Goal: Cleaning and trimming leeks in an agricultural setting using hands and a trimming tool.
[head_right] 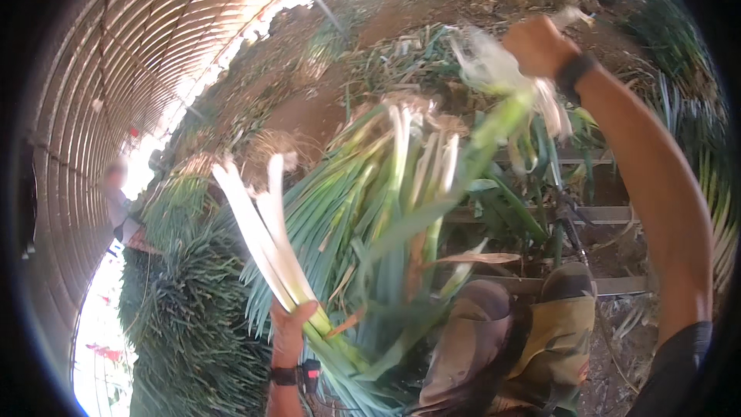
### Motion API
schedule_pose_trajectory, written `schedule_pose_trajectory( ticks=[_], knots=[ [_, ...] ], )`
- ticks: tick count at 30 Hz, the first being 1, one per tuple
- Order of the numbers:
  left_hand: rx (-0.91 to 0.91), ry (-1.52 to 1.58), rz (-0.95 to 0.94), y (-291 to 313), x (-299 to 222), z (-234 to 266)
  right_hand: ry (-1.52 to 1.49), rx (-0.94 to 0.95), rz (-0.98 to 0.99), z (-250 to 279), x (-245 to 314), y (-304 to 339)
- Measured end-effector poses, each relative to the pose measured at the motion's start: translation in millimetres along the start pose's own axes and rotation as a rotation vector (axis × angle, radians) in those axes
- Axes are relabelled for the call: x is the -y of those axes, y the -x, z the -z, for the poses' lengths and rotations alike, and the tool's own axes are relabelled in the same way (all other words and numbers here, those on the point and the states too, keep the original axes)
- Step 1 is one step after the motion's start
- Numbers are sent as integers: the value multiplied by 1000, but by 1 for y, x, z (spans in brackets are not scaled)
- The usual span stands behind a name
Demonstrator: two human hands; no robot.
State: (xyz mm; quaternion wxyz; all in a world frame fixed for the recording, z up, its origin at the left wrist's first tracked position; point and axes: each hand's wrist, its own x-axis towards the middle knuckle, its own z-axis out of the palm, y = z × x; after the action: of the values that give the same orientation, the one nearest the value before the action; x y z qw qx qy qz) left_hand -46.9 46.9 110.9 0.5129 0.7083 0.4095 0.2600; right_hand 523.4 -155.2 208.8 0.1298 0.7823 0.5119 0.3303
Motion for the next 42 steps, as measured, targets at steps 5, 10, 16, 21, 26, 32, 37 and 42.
schedule_pose_trajectory(
  ticks=[5, 10, 16, 21, 26, 32, 37, 42],
  knots=[
    [-204, 15, -107, 1, -33, 25, -593, 146, 152, 29, 144, 31],
    [-265, 100, -246, -4, -70, 19, -1477, 153, 591, 117, 279, 66],
    [-459, 55, -420, -28, -121, 36, -1447, 147, 728, 150, 345, 119],
    [-658, -90, -611, -50, -180, 104, -1440, 128, 925, 154, 385, 196],
    [-611, -364, -910, -56, -234, 166, -1546, 67, 1066, 172, 348, 208],
    [-606, -920, -608, -37, -269, 104, -1082, -398, 500, 180, 209, 120],
    [-194, -1491, -920, -40, -210, -4, -611, -823, 237, 199, 144, 84],
    [309, -1585, -1162, -12, -137, -74, -348, -616, 317, 149, 153, 90]
  ],
)
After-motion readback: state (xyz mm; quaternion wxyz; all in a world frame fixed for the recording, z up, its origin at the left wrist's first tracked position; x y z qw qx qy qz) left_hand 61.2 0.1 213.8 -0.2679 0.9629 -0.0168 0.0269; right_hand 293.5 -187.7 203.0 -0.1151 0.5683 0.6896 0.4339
